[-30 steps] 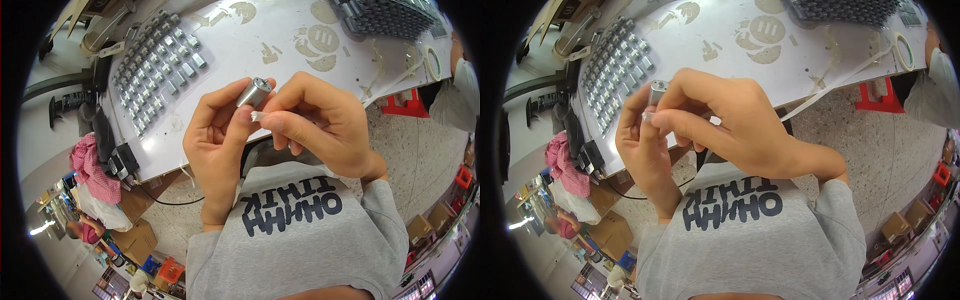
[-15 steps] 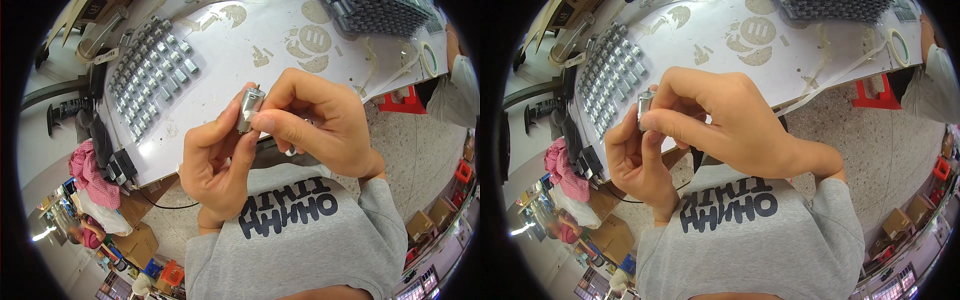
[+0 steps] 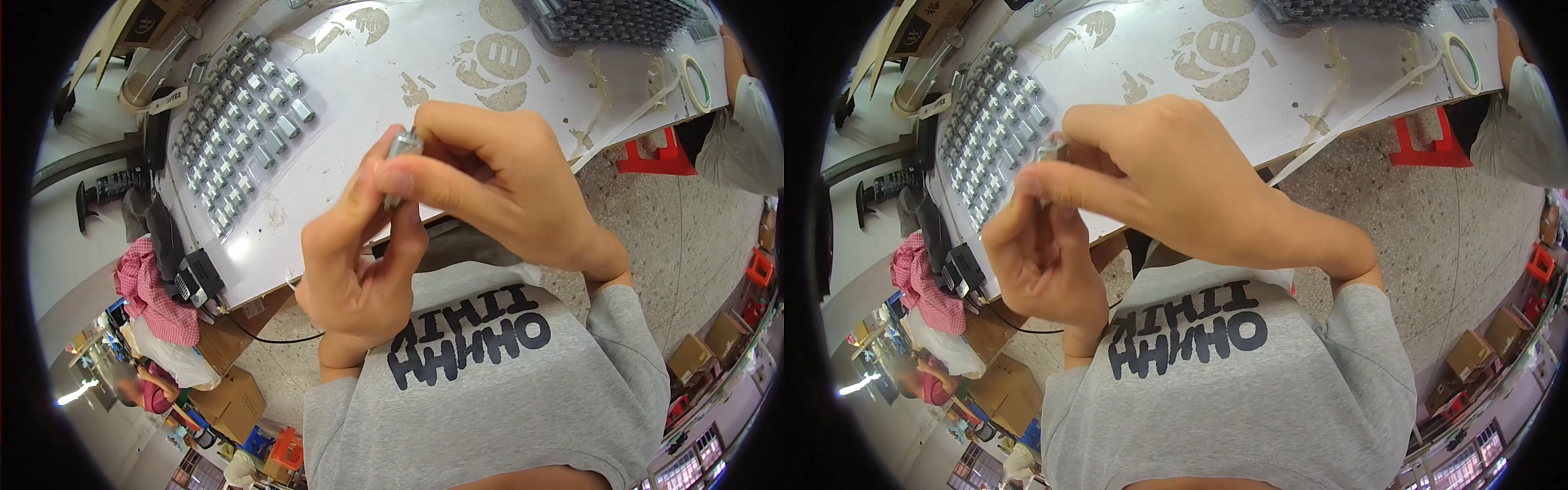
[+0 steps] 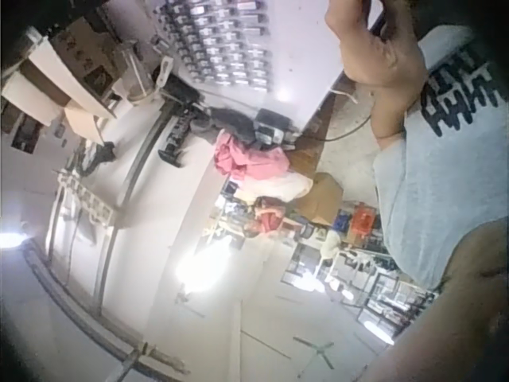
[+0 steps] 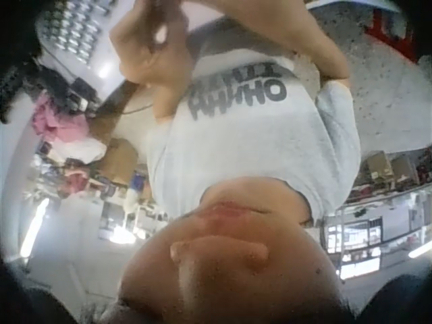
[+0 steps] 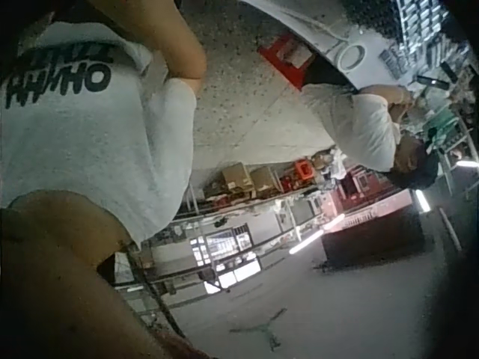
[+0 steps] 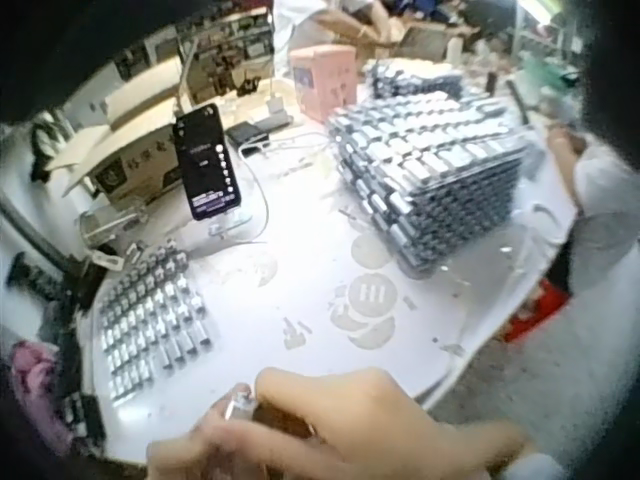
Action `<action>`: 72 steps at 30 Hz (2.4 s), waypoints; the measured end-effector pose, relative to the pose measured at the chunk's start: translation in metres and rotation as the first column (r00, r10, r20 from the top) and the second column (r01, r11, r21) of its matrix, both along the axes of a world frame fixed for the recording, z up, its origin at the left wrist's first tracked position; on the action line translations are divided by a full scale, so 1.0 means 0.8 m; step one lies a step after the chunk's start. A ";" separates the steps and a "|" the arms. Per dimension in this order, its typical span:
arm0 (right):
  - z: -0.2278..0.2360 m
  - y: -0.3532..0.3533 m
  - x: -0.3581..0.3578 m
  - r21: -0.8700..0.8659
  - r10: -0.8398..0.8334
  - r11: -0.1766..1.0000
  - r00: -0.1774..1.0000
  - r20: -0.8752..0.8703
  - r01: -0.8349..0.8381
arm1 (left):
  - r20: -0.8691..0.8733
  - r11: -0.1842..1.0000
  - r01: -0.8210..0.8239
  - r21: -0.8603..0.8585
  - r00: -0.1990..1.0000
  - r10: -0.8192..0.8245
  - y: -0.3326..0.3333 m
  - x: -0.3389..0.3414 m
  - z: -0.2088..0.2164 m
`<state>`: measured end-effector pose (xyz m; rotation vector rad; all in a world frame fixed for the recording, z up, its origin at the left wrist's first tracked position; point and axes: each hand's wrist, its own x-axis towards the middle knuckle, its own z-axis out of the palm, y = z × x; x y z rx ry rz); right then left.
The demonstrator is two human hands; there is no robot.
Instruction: The person repeatedly picks up small silver cylindrical components from a table and wraps them with a strip of white tape. The person handles the components one at a time, rotating them to apply the tape, and places the finished items back on the table.
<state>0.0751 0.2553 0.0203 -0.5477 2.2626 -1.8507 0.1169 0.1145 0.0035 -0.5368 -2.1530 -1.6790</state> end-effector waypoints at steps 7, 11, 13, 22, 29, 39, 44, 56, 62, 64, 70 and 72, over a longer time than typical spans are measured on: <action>-0.001 0.005 -0.001 0.029 -0.003 1.000 0.998 -0.065 0.005 | 0.175 0.982 -0.179 0.053 0.970 0.167 0.009 -0.010 0.016; 0.003 0.015 0.002 0.010 0.037 0.999 0.998 -0.054 -0.037 | 0.338 0.978 -0.108 0.179 0.940 0.042 0.011 -0.010 0.027; 0.007 0.020 0.002 0.024 0.065 0.998 0.995 -0.077 -0.063 | 0.391 0.973 -0.084 0.214 0.920 -0.006 0.011 -0.009 0.030; 0.017 0.023 0.003 0.127 0.079 0.990 0.977 -0.199 -0.054 | 0.397 0.950 -0.006 0.313 0.909 -0.125 0.005 -0.012 0.029; 0.017 0.032 0.007 0.128 0.085 0.991 0.943 -0.321 -0.046 | 0.472 0.949 -0.071 0.306 0.877 -0.087 0.017 -0.004 0.039; 0.020 0.042 0.006 -0.048 -0.033 0.999 0.941 -0.338 0.017 | 0.193 0.979 -0.204 -0.012 0.960 0.202 0.044 -0.010 0.039; 0.018 0.033 0.011 -0.169 -0.046 0.985 0.937 -0.346 -0.014 | 0.108 0.990 -0.115 -0.084 0.986 0.124 0.044 -0.007 0.040; 0.025 0.048 0.006 -0.182 0.080 0.977 0.980 -0.183 -0.114 | 0.045 0.969 -0.080 -0.233 0.995 0.092 0.038 -0.005 0.046; 0.019 0.054 0.000 -0.137 0.219 0.962 0.967 -0.130 -0.237 | 0.209 0.994 0.046 -0.094 0.978 -0.026 0.019 -0.012 0.046; 0.027 0.052 -0.002 -0.256 0.329 0.917 0.943 0.053 -0.306 | 0.258 0.995 0.099 0.024 0.961 -0.102 0.013 -0.012 0.049; 0.027 0.041 0.003 -0.352 0.286 0.907 0.951 0.119 -0.229 | 0.242 0.963 0.169 0.210 0.945 -0.219 0.011 -0.015 0.036; 0.026 0.038 0.002 -0.343 0.243 0.917 0.967 0.077 -0.203 | 0.216 0.946 0.165 0.278 0.949 -0.229 0.014 -0.015 0.032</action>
